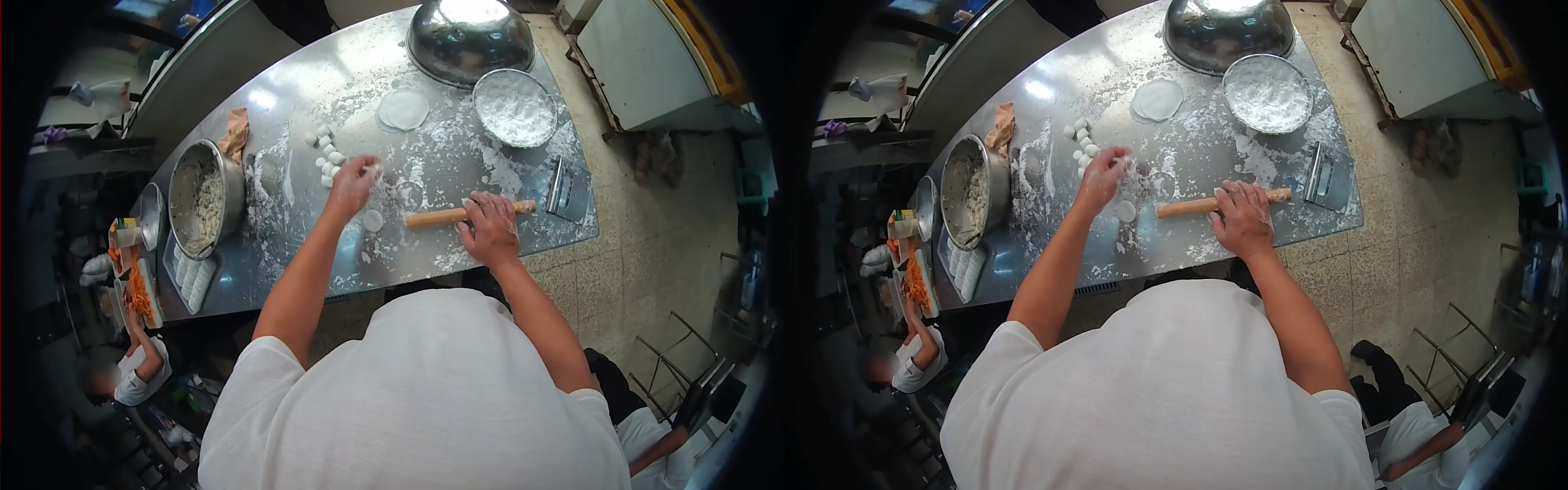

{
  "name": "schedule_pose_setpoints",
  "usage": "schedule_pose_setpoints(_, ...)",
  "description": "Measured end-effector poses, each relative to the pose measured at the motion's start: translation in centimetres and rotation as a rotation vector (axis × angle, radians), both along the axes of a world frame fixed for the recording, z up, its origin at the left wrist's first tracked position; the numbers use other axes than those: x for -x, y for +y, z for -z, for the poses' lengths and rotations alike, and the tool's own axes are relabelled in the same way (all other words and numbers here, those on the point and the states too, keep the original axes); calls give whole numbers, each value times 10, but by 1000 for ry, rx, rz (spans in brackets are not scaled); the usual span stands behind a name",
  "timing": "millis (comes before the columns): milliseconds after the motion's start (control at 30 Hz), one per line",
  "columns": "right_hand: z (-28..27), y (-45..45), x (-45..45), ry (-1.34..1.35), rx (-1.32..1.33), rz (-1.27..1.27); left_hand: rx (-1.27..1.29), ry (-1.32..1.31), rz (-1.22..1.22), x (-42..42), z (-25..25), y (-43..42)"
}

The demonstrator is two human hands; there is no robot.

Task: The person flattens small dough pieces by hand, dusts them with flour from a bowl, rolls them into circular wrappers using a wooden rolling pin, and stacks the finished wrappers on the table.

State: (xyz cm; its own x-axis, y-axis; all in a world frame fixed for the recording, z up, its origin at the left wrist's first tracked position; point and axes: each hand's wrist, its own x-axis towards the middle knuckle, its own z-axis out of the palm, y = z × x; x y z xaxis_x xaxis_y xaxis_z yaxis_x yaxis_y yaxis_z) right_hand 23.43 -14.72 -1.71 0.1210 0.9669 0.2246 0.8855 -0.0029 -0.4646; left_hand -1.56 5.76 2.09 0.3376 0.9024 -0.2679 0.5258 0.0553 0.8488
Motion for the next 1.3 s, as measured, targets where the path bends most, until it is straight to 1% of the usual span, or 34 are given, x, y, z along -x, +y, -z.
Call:
schedule_pose_setpoints(33,0,0,0,-2,0,-1,-2,3,4,13,-4,-9)
schedule_pose_setpoints(100,0,0,0,-5,-2,5,-549,350,508,40,-14,-31)
schedule_pose_setpoints(133,2,0,0,-1,-4,-1,-553,346,514,51,-14,-38)
schedule_pose_setpoints(200,-1,1,-2,-8,-6,2,-364,425,602,56,-13,-45)
schedule_pose_setpoints(267,-6,0,-1,-4,36,-1,-406,462,618,41,-15,-42)
schedule_pose_setpoints(333,-3,-1,-1,-9,28,-2,-125,282,382,-5,-29,-26)
schedule_pose_setpoints(400,-3,0,0,-12,24,-3,-70,76,391,-62,-54,-10)
schedule_pose_setpoints(467,-5,0,0,-15,21,-9,-49,-256,477,-125,-47,10)
schedule_pose_setpoints(533,-8,-1,0,-20,31,-5,72,-258,589,-188,-75,20)
schedule_pose_setpoints(600,-8,0,-1,-25,40,3,-102,-147,689,-244,-52,32)
schedule_pose_setpoints(633,-6,0,-1,-20,33,-5,-101,-153,698,-264,-30,46)
schedule_pose_setpoints(667,-4,-1,0,-14,28,-11,-409,181,889,-281,-3,59)
schedule_pose_setpoints(700,-5,-2,0,-17,32,-2,-722,525,1053,-290,-1,59)
schedule_pose_setpoints(733,-5,-2,0,-10,28,-8,-724,519,1059,-297,1,60)
schedule_pose_setpoints(767,-6,-2,-1,-2,21,-12,-606,524,1028,-303,2,64)
schedule_pose_setpoints(800,-6,-1,-3,-4,20,-3,-491,529,997,-307,-8,65)
schedule_pose_setpoints(867,-5,-2,-1,15,12,-7,-461,527,1022,-301,-22,57)
schedule_pose_setpoints(933,-5,-3,-1,11,8,-9,-741,26,765,-289,-22,55)
schedule_pose_setpoints(967,-5,-2,-2,3,8,-11,-733,43,743,-289,-20,47)
schedule_pose_setpoints(1000,-4,-2,-1,3,8,-33,-805,44,844,-283,-16,45)
schedule_pose_setpoints(1067,-1,-1,0,-46,12,-7,-833,-90,1003,-267,-8,45)
schedule_pose_setpoints(1100,-2,1,-1,-52,13,-25,-805,-127,926,-258,-13,37)
schedule_pose_setpoints(1133,-2,-1,-2,-42,17,-22,-802,-128,910,-245,-25,29)
schedule_pose_setpoints(1200,-2,-4,-1,-33,27,-36,-641,-177,651,-208,-48,16)
schedule_pose_setpoints(1233,-4,-7,0,-33,32,-36,-527,-182,450,-184,-47,4)
schedule_pose_setpoints(1300,-7,-16,2,-40,44,-42,-13,-81,360,-123,-29,-8)
